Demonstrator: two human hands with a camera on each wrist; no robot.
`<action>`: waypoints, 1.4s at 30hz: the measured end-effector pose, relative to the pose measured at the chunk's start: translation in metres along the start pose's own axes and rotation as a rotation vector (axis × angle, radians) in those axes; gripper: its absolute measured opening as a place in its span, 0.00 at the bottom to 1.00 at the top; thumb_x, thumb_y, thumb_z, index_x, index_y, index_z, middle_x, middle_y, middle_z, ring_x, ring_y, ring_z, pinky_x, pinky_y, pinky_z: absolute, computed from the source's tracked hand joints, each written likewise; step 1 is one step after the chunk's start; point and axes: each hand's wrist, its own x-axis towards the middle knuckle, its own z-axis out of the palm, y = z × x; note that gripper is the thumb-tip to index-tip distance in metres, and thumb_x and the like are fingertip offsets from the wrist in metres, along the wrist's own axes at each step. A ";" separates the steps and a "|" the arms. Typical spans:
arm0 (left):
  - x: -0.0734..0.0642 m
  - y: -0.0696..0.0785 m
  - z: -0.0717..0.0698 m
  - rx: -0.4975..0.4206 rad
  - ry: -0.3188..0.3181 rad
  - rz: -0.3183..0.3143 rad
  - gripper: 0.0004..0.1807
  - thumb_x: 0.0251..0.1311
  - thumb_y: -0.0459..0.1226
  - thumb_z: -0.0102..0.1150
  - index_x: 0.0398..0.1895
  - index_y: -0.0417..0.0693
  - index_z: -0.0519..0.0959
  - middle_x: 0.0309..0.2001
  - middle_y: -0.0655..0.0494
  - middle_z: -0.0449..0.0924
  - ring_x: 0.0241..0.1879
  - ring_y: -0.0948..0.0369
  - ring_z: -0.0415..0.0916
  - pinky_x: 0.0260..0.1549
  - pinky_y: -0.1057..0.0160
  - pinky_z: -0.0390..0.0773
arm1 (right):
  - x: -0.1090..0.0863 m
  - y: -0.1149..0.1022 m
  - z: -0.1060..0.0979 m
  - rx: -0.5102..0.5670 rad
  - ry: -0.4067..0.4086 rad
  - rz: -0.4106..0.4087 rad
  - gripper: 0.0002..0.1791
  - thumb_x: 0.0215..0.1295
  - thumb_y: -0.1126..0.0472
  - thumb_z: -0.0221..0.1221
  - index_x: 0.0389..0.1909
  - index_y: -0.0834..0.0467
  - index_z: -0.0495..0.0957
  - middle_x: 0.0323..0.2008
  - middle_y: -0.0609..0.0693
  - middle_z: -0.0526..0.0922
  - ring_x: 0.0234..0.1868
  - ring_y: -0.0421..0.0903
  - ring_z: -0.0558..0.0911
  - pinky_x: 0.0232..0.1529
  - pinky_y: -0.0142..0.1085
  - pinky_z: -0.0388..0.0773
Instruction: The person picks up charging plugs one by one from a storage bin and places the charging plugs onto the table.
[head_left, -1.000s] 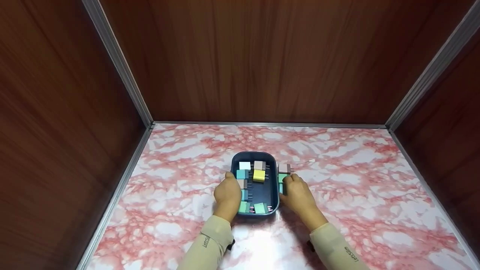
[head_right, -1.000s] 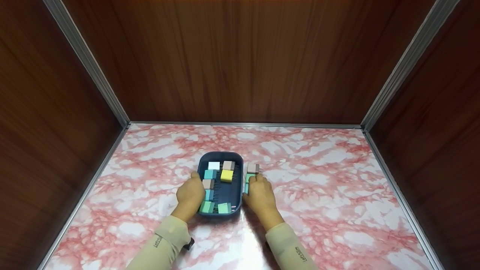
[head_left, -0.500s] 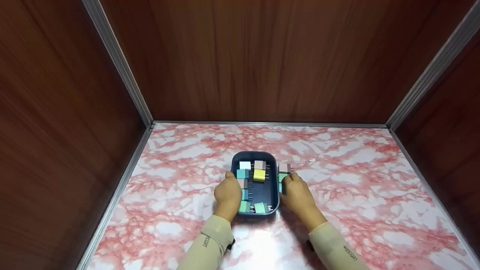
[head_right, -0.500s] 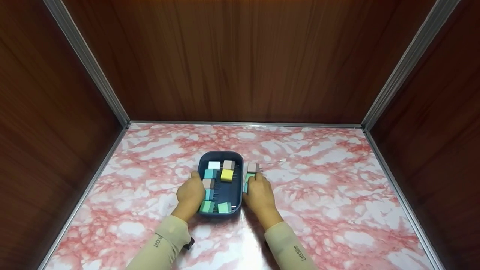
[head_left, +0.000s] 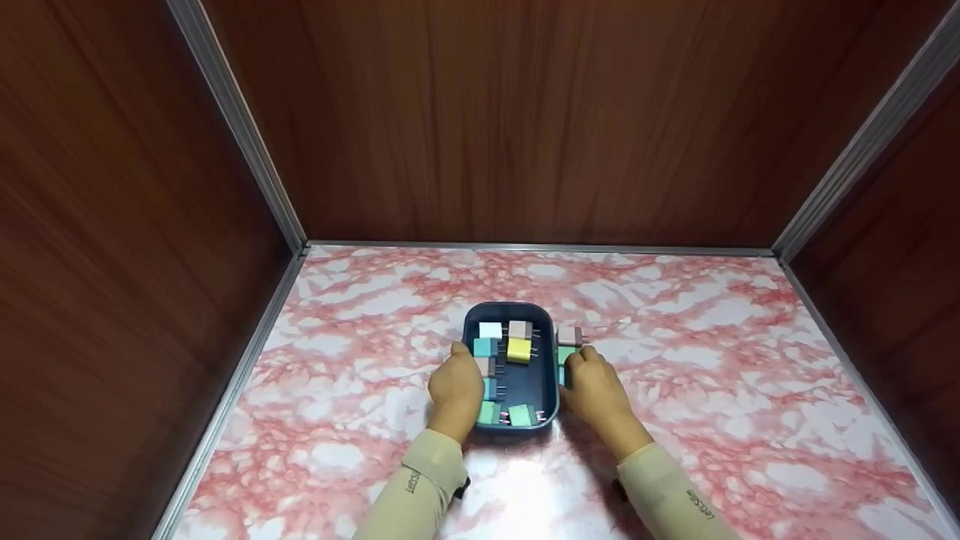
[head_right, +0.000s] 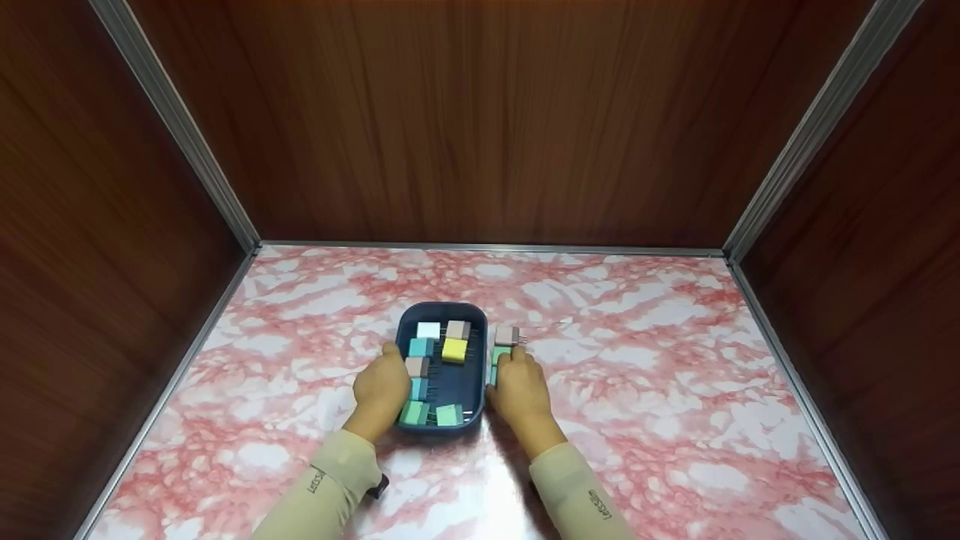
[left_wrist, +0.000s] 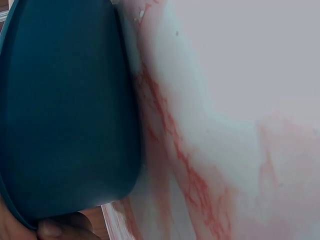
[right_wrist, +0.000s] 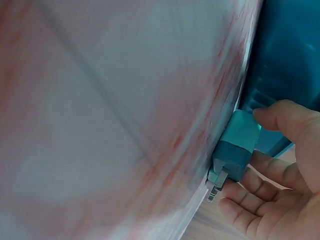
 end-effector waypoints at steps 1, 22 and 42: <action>0.000 0.000 0.000 -0.003 -0.005 -0.003 0.03 0.67 0.31 0.49 0.40 0.42 0.73 0.26 0.42 0.86 0.25 0.47 0.86 0.22 0.47 0.81 | 0.000 0.000 0.000 -0.001 -0.001 0.001 0.20 0.49 0.56 0.74 0.36 0.63 0.78 0.38 0.58 0.75 0.35 0.58 0.80 0.41 0.54 0.79; 0.001 0.000 0.000 0.004 -0.042 -0.026 0.04 0.67 0.30 0.48 0.41 0.43 0.72 0.26 0.43 0.87 0.25 0.48 0.85 0.21 0.48 0.80 | -0.002 -0.003 0.001 -0.023 -0.024 0.021 0.20 0.50 0.59 0.74 0.38 0.65 0.78 0.40 0.60 0.75 0.36 0.61 0.82 0.42 0.55 0.80; 0.001 -0.001 0.000 -0.016 -0.056 -0.014 0.05 0.66 0.28 0.47 0.42 0.42 0.71 0.26 0.43 0.87 0.26 0.47 0.86 0.23 0.47 0.81 | -0.002 0.002 -0.007 -0.020 -0.021 0.008 0.16 0.56 0.56 0.73 0.33 0.62 0.79 0.38 0.57 0.76 0.33 0.56 0.80 0.38 0.53 0.80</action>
